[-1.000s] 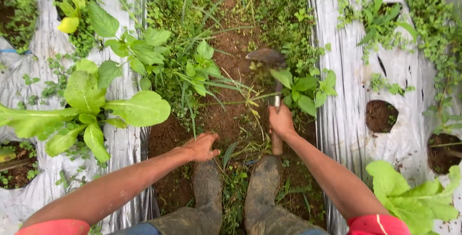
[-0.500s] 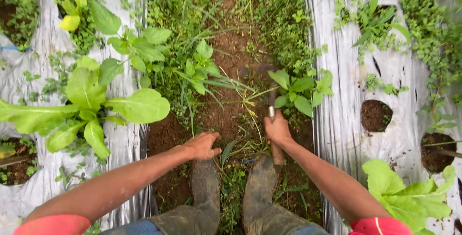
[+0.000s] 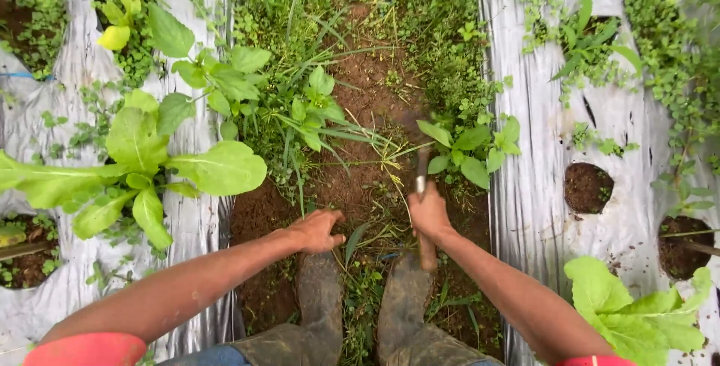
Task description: The person uses a hand hoe to loosen the soil and remove weeds from the ground between rows of plants. They also pull weeds by hand and clear debris from around the base of the crops.
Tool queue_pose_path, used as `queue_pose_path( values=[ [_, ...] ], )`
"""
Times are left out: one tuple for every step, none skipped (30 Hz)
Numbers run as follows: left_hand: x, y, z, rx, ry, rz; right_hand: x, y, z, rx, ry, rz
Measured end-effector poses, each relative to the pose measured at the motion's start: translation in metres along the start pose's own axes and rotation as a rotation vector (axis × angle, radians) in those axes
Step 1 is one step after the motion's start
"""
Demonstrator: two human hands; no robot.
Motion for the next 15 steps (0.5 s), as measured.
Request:
queue_pose_path(
  values=[
    [-0.002,0.002,-0.016,-0.014,0.046,0.019,0.012,-0.013,0.006,0.034,-0.068,0.007],
    [-0.004,-0.003,-0.019,-0.013,0.062,0.022,0.010,-0.017,0.006,0.025,-0.055,0.004],
    [-0.007,-0.006,-0.019,-0.015,0.021,0.005,0.009,-0.019,0.003,0.067,-0.086,-0.007],
    [-0.009,-0.008,-0.019,-0.016,-0.020,-0.012,0.007,-0.020,0.002,0.108,-0.117,-0.017],
    [-0.010,-0.009,-0.019,-0.011,-0.025,-0.012,0.014,-0.011,-0.002,0.111,-0.120,-0.011],
    [-0.010,-0.010,-0.019,-0.009,-0.027,-0.019,0.022,-0.002,-0.008,0.028,-0.035,-0.008],
    [-0.010,-0.012,-0.015,-0.008,-0.033,-0.032,0.025,0.006,-0.013,-0.050,0.048,-0.005],
    [-0.008,-0.009,-0.011,-0.003,-0.043,-0.038,0.012,0.027,-0.013,-0.040,0.043,0.001],
    [-0.008,-0.007,-0.012,-0.002,-0.025,-0.017,0.001,0.048,-0.014,-0.062,0.032,-0.026],
    [-0.008,-0.005,-0.014,-0.002,-0.008,0.003,-0.010,0.067,-0.016,-0.084,0.022,-0.053],
    [-0.003,-0.001,-0.010,-0.012,-0.007,0.005,-0.003,0.039,-0.012,-0.086,0.020,-0.062],
    [0.001,0.002,-0.006,-0.010,0.000,0.013,0.003,0.011,-0.004,0.008,-0.069,-0.073],
    [0.008,0.004,-0.004,-0.001,0.014,0.019,0.008,-0.019,0.008,0.099,-0.150,-0.079],
    [0.009,0.004,-0.010,-0.004,0.022,0.019,0.007,-0.016,0.007,0.095,-0.144,-0.084],
    [0.009,0.005,-0.008,0.010,0.036,0.014,0.002,-0.017,0.005,0.138,-0.161,-0.116]
  ],
)
Point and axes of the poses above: each hand's wrist, its own y-axis towards the middle knuckle, its own z-axis out of the palm, x = y × z, the point moved 4 cm from there along y, towards the middle knuckle, and after that the axes turned 2 degrees about y, right-handed, at the moved point
